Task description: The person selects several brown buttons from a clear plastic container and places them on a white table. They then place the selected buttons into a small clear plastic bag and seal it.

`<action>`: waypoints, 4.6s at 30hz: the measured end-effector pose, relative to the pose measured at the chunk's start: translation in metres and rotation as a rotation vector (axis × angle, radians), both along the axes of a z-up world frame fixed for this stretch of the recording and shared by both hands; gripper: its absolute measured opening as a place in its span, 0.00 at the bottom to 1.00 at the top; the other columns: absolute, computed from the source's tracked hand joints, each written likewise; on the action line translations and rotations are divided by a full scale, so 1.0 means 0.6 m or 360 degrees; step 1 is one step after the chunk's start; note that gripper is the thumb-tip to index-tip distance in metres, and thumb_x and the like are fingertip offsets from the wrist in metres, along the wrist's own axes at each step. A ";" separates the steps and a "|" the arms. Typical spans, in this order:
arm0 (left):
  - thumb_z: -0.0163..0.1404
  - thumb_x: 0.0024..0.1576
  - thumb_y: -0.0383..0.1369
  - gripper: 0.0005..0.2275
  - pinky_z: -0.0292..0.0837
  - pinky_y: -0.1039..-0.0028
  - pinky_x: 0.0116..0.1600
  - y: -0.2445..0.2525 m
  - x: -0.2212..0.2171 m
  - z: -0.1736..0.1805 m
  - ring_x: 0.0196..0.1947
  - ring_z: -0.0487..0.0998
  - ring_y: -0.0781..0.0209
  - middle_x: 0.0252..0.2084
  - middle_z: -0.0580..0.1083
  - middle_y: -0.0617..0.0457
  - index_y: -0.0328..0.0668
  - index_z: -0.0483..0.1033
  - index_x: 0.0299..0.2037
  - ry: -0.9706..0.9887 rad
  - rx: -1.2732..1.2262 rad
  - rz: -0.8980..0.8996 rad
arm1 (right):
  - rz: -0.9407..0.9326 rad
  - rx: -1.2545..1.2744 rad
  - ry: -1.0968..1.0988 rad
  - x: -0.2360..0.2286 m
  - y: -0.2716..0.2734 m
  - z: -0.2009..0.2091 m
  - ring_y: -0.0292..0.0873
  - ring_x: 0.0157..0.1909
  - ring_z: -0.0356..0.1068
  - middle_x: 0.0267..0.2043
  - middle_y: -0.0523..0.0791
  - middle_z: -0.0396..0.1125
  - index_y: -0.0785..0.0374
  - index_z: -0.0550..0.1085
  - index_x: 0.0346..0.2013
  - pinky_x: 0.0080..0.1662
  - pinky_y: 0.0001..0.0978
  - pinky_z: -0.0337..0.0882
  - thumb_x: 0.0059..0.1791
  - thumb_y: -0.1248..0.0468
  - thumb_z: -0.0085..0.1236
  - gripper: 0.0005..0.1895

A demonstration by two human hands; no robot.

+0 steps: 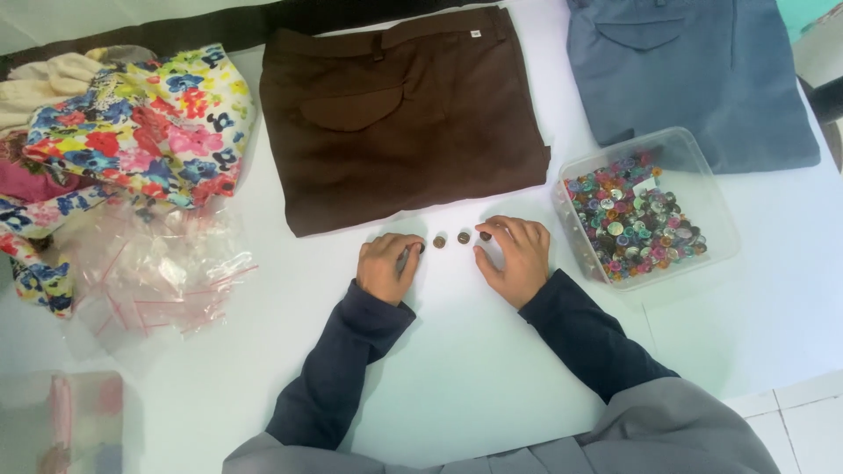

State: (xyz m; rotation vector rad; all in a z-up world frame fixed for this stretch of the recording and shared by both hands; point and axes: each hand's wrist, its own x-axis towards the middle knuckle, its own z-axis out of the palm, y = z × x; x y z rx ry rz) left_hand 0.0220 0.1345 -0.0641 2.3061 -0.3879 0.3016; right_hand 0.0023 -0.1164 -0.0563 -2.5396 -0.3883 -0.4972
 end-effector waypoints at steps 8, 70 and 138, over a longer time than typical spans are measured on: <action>0.53 0.64 0.36 0.05 0.68 0.73 0.46 0.003 0.000 -0.004 0.32 0.78 0.62 0.32 0.78 0.59 0.52 0.83 0.43 0.0056 0.0041 0.0052 | -0.0034 0.0152 0.0143 -0.006 -0.010 0.002 0.46 0.54 0.64 0.48 0.42 0.67 0.53 0.74 0.53 0.61 0.46 0.55 0.53 0.61 0.60 0.14; 0.54 0.57 0.41 0.05 0.69 0.73 0.32 -0.486 0.073 0.042 0.27 0.80 0.58 0.23 0.77 0.57 0.57 0.82 0.35 0.0029 0.0688 -0.0530 | -0.0449 0.0035 0.0692 -0.019 -0.320 0.095 0.59 0.48 0.74 0.41 0.50 0.72 0.58 0.78 0.51 0.47 0.59 0.77 0.50 0.61 0.62 0.15; 0.63 0.54 0.26 0.06 0.76 0.74 0.38 -0.196 -0.047 0.155 0.24 0.78 0.64 0.31 0.82 0.59 0.50 0.85 0.38 -0.0020 -0.0754 -0.0577 | 0.0091 0.0523 -0.0940 -0.079 -0.065 0.098 0.42 0.33 0.73 0.35 0.43 0.77 0.63 0.81 0.37 0.39 0.32 0.75 0.41 0.75 0.69 0.12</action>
